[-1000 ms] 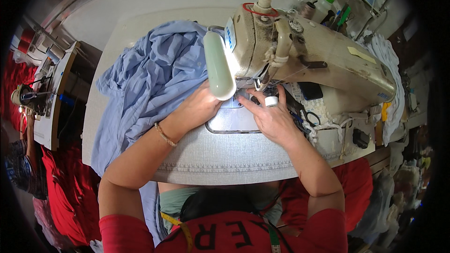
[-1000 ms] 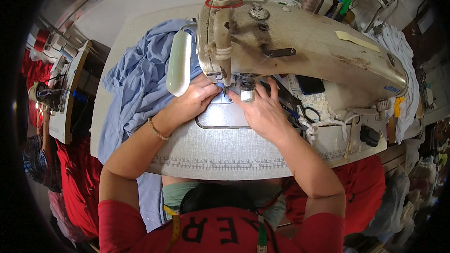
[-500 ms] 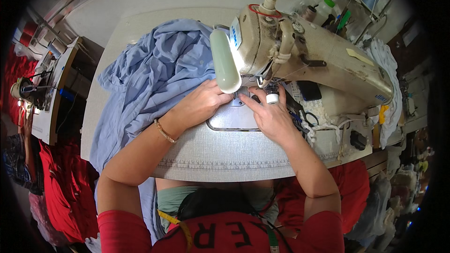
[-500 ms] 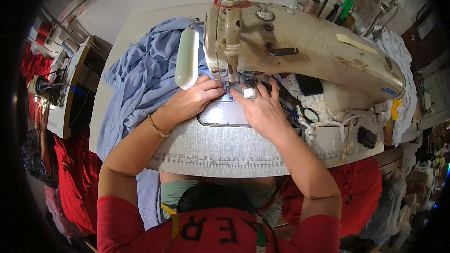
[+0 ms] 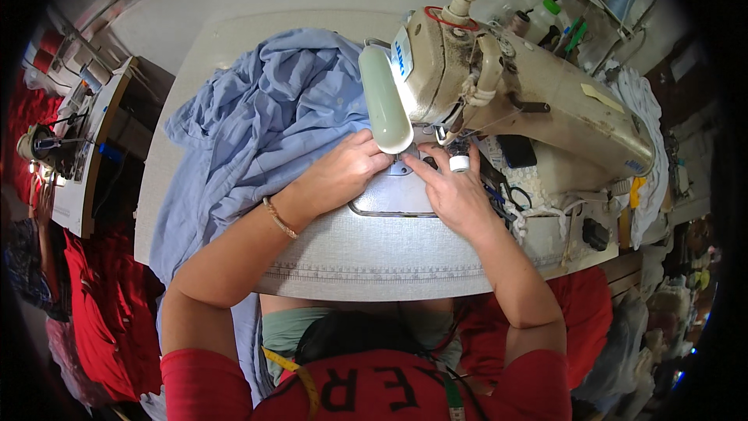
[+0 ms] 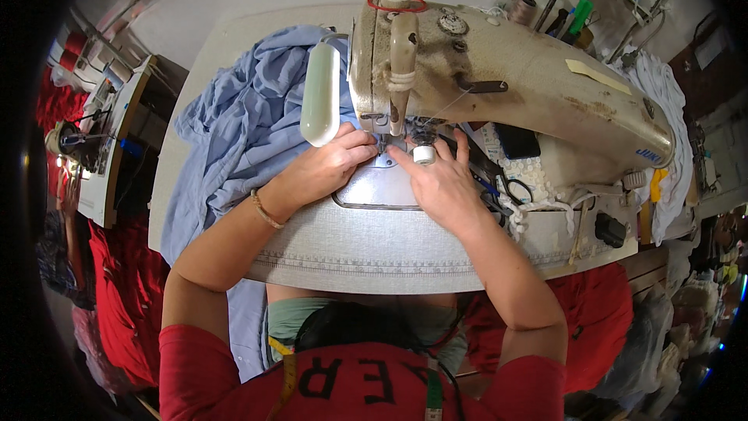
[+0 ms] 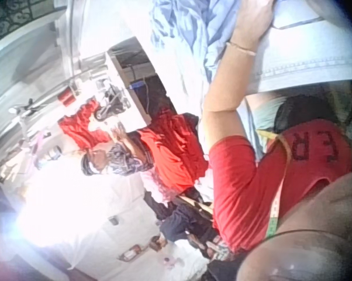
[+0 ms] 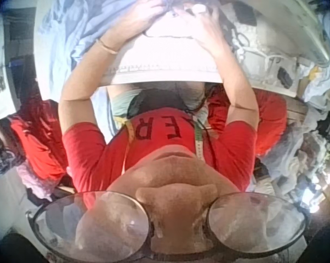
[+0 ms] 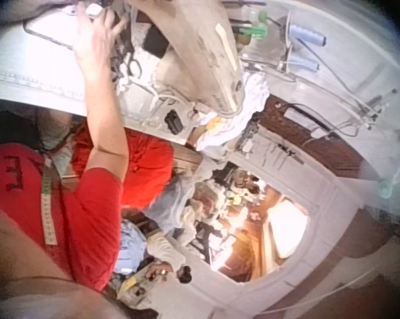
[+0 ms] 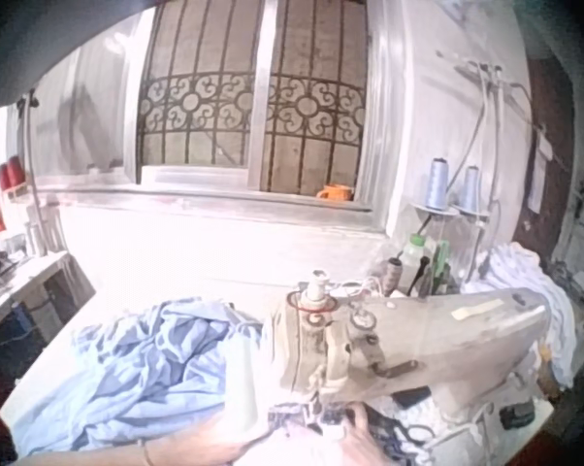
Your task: The person uses a sewing machine to stitch a blue shirt and trims thread using snips.
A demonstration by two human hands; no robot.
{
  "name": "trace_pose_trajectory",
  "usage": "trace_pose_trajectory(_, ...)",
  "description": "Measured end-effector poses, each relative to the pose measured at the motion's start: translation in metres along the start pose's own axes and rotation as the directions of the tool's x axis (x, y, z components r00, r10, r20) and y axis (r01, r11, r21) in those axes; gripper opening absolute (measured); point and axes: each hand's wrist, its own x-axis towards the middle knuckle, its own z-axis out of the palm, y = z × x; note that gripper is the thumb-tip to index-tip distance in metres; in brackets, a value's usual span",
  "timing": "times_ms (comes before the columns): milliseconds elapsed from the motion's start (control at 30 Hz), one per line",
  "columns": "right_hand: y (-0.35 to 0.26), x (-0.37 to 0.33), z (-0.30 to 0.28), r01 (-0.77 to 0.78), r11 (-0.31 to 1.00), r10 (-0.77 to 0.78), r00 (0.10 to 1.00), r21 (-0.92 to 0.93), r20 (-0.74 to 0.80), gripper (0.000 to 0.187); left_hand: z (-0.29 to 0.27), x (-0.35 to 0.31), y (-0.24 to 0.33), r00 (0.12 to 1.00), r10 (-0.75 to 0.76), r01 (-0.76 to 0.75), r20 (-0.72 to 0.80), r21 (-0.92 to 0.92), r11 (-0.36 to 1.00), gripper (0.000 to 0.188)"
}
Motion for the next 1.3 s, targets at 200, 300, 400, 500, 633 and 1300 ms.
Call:
trace_pose_trajectory(200,0.0,0.0,0.0,0.0,1.0,0.0,1.0,0.012,0.018,0.046,0.0,0.001,-0.003,1.0,0.009,-0.01,-0.02,-0.028,1.0,0.024)
trace_pose_trajectory(300,-0.001,0.001,-0.001,-0.005,1.0,0.005,1.0,0.016,0.029,0.045,0.001,0.002,-0.005,1.0,0.005,-0.005,-0.01,-0.024,1.0,0.024)
trace_pose_trajectory(400,0.0,0.0,0.0,-0.01,1.0,0.01,1.0,0.006,0.02,0.044,0.002,0.002,-0.006,1.0,0.005,-0.005,-0.011,-0.018,1.0,0.024)
trace_pose_trajectory(500,0.0,-0.003,0.0,-0.01,1.0,0.01,1.0,-0.02,0.008,0.042,0.002,0.003,-0.005,0.999,0.017,-0.017,-0.029,-0.015,1.0,0.024)
trace_pose_trajectory(633,-0.002,-0.012,-0.016,-0.06,0.998,0.06,0.996,-0.001,0.066,0.039,0.002,0.004,-0.005,0.999,0.021,-0.022,-0.038,-0.019,1.0,0.024)
trace_pose_trajectory(1300,0.126,-0.167,-0.052,-0.643,0.745,0.475,0.698,-0.176,-0.536,0.05,0.006,0.002,-0.01,1.0,-0.01,0.01,-0.012,-0.005,1.0,0.02)
